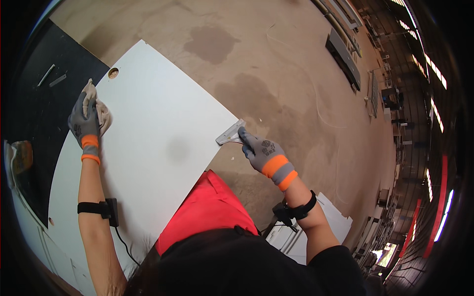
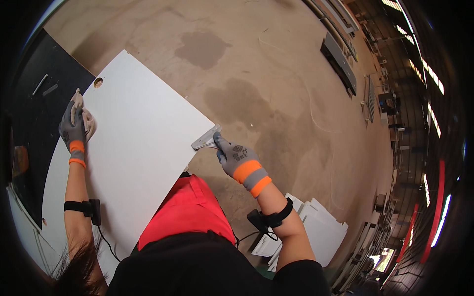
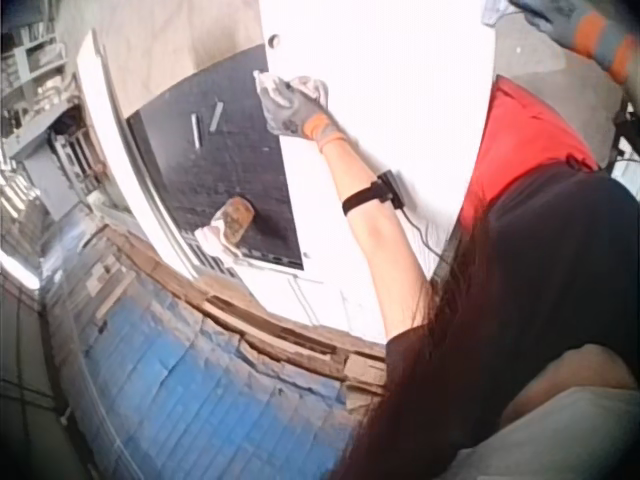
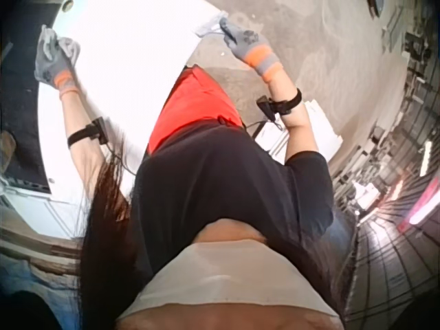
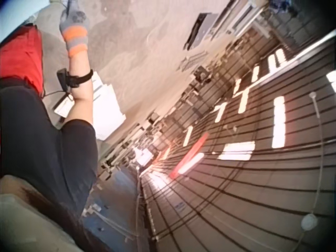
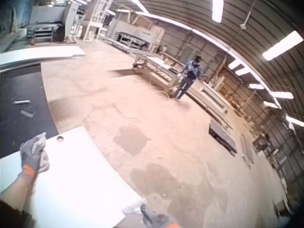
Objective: The recorder is cleaning and preparing a white furniture panel by scraping off debris and wiping it with a cloth in a factory setting.
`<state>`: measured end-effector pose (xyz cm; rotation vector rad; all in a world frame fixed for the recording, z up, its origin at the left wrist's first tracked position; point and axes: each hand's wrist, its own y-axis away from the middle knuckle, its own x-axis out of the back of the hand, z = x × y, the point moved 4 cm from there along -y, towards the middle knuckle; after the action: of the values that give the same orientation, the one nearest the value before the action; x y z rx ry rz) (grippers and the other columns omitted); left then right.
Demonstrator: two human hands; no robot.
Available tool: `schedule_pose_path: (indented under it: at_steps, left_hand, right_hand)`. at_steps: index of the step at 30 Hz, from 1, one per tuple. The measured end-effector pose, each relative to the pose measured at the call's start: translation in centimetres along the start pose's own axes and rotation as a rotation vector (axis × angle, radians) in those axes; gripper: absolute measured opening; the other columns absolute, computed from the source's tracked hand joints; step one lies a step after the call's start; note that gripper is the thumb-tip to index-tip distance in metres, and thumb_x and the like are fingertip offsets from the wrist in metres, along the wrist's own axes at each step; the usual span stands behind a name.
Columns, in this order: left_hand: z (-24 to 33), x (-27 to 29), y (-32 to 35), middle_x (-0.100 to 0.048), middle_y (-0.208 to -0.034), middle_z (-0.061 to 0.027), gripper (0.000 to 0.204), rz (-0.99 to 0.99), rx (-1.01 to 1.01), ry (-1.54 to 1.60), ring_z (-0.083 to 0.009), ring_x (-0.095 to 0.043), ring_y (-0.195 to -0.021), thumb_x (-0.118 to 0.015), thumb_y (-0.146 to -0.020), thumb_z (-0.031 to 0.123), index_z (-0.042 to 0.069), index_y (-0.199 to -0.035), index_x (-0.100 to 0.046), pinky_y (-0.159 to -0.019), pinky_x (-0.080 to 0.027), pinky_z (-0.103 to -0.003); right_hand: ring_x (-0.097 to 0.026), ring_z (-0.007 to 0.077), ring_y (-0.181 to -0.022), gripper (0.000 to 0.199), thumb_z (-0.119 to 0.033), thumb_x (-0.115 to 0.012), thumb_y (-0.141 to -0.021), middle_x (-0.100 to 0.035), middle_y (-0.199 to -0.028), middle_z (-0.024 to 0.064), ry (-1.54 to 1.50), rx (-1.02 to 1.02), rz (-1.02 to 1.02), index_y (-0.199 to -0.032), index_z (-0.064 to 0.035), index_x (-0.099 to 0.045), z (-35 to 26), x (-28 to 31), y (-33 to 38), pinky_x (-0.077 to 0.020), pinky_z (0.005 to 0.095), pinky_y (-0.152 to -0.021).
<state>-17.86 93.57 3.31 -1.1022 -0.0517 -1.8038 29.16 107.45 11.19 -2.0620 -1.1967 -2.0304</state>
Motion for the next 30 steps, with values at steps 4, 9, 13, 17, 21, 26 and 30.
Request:
schedule_pose_path:
  at_steps: [4,9,13,17,21,26,30]
  left_hand:
    - [0.7,0.1,-0.1,-0.068,-0.116,-0.011,0.034,-0.012,-0.002,-0.006,-0.0279,-0.065,-0.104,-0.064,-0.086,0.02,0.01,-0.119,-0.066,-0.094,-0.047,-0.037]
    - [0.2,0.0,0.2,-0.067,-0.117,-0.0094,0.035,-0.009,-0.012,-0.162,-0.0269,-0.063,-0.106,-0.064,-0.087,0.026,0.011,-0.118,-0.066,-0.094,-0.044,-0.038]
    - [0.9,0.2,0.2,-0.067,-0.117,-0.009,0.035,0.021,-0.029,-0.252,-0.026,-0.064,-0.105,-0.063,-0.087,0.03,0.013,-0.117,-0.067,-0.096,-0.043,-0.038]
    - [1.2,0.5,0.1,-0.068,-0.113,-0.0097,0.034,0.029,-0.023,-0.242,-0.027,-0.063,-0.104,-0.064,-0.087,0.032,0.013,-0.115,-0.068,-0.096,-0.041,-0.038]
    - [1.6,0.5,0.0,-0.067,-0.112,-0.009,0.034,-0.004,0.017,-0.242,-0.0273,-0.062,-0.104,-0.064,-0.087,0.033,0.013,-0.114,-0.068,-0.099,-0.039,-0.04]
    - [1.8,1.0,0.1,-0.066,-0.114,-0.0077,0.036,0.035,0.03,-0.312,-0.0251,-0.06,-0.106,-0.064,-0.087,0.034,0.014,-0.117,-0.065,-0.101,-0.037,-0.039]
    - [2.4,0.9,0.0,-0.066,-0.114,-0.0082,0.037,-0.016,0.045,-0.235,-0.0257,-0.06,-0.106,-0.064,-0.087,0.035,0.012,-0.116,-0.064,-0.103,-0.036,-0.04]
  right_hand:
    - [-0.062,0.0348,-0.097,0.051,-0.024,-0.048,-0.093,-0.065,-0.11,0.015,-0.02,0.033,0.008,-0.143,-0.0144,-0.041,0.7,-0.2,0.0,-0.05,0.0426,-0.081]
    - [-0.063,0.0365,-0.095,0.051,-0.024,-0.047,-0.093,-0.065,-0.109,0.0172,-0.025,0.107,-0.082,-0.143,-0.0137,-0.04,0.2,0.2,-1.2,-0.0499,0.0446,-0.079]
    - [-0.063,0.0383,-0.089,0.051,-0.023,-0.048,-0.092,-0.067,-0.101,0.0189,0.059,0.2,-0.024,-0.141,-0.0125,-0.043,-1.2,1.5,-3.9,-0.0499,0.0456,-0.077]
    - [-0.063,0.0382,-0.087,0.048,-0.02,-0.051,-0.089,-0.067,-0.097,0.0193,0.125,0.265,-0.036,-0.137,-0.0112,-0.047,-4.5,3.1,-7.9,-0.0495,0.0459,-0.075]
    - [-0.063,0.038,-0.085,0.044,-0.021,-0.052,-0.09,-0.067,-0.095,0.0188,0.204,0.275,-0.071,-0.133,-0.0139,-0.051,-8.1,5.4,-12.2,-0.0486,0.0454,-0.074]
    - [-0.066,0.0363,-0.09,0.039,-0.018,-0.048,-0.091,-0.069,-0.101,0.0152,0.256,0.298,-0.124,-0.129,-0.0138,-0.054,-12.9,7.6,-16.9,-0.0522,0.0461,-0.077]
    - [-0.067,0.0351,-0.093,0.044,-0.02,-0.046,-0.092,-0.069,-0.105,0.0158,0.352,0.29,-0.222,-0.135,-0.0123,-0.048,-14.2,8.4,-20.2,-0.0527,0.0443,-0.08]
